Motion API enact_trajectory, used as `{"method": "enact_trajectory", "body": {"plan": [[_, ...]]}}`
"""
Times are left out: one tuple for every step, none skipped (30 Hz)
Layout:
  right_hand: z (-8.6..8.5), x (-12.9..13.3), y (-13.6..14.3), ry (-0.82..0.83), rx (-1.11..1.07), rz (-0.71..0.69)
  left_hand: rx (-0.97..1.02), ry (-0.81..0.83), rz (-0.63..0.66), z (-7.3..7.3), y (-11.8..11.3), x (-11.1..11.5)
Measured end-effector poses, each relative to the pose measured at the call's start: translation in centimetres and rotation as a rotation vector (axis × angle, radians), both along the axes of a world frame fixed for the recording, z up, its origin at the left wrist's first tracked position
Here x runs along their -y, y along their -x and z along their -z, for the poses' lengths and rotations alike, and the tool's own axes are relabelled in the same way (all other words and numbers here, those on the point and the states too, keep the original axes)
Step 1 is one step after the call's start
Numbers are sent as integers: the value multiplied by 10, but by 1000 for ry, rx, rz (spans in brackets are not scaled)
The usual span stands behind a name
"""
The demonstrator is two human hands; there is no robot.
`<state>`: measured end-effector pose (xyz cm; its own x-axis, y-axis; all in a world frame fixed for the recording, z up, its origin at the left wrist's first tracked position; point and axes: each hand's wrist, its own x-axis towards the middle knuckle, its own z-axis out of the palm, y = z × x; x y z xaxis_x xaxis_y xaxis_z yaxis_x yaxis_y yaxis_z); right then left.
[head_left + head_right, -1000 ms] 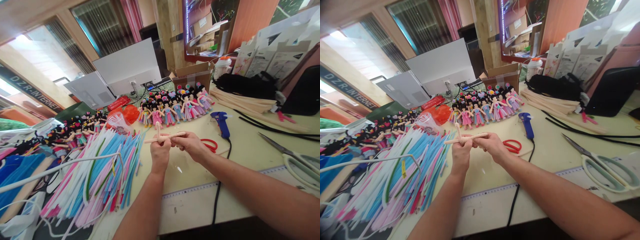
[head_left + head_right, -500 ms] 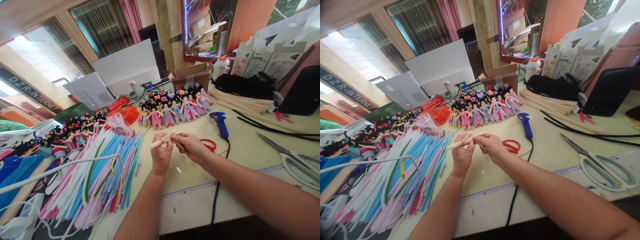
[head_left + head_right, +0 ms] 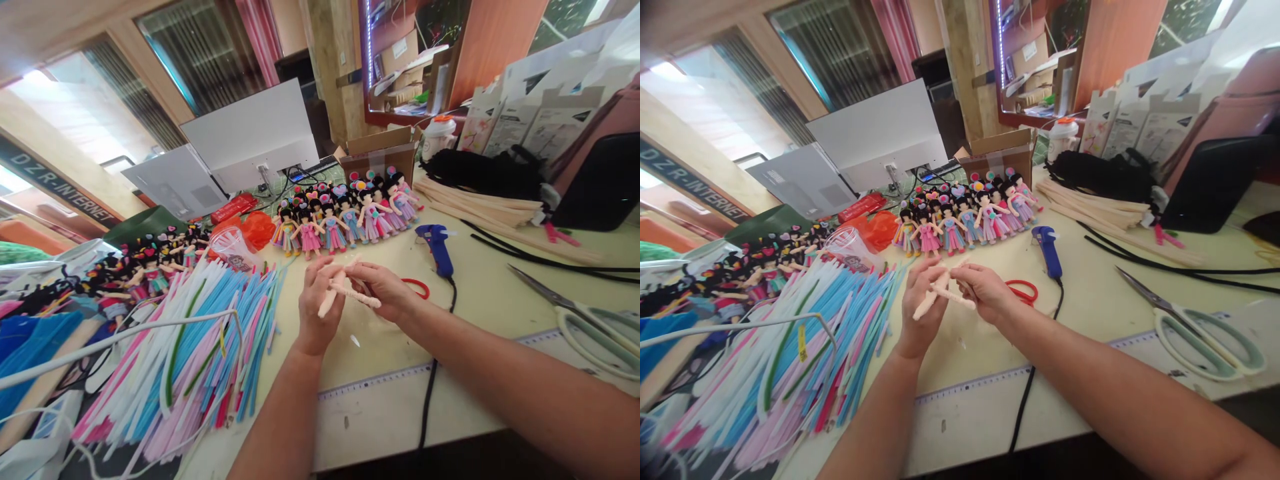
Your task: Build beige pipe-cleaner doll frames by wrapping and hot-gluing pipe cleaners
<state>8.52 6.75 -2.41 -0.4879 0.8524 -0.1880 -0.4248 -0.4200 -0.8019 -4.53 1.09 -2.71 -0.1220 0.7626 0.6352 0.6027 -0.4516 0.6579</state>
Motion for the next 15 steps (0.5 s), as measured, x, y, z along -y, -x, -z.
{"method": "enact_trajectory", "body": {"plan": [[-1,-2,-2,-8,14,16,62,9,-23,0,2,0],[-2,-3,-3,-24,28,36,149,27,-62,0,4,-1],[-4,-5,-5,-49,41,60,254,57,-115,-1,7,-2],[-5,-7,-7,-85,52,85,371,101,-169,-2,10,-4],[-6,-8,-9,-125,60,108,490,158,-207,-3,13,-5],[-6,-9,-10,-164,66,125,604,227,-210,-5,15,-6],[-7,-9,-10,-194,70,134,704,306,-172,-7,16,-7],[-7,-9,-10,-218,75,139,783,394,-95,-9,17,-7],[-7,-8,-9,-238,81,140,837,481,4,-11,16,-7],[-6,-6,-8,-255,89,138,866,558,100,-12,14,-6],[-6,-5,-7,-272,100,133,878,614,174,-14,12,-5],[-6,-3,-6,-288,113,124,881,644,218,-15,9,-4],[-6,0,-4,-304,125,112,884,650,237,-16,7,-3],[-7,1,-3,-319,135,97,888,641,240,-17,5,-2],[-8,3,-3,-330,143,81,890,630,236,-17,4,-1]]}}
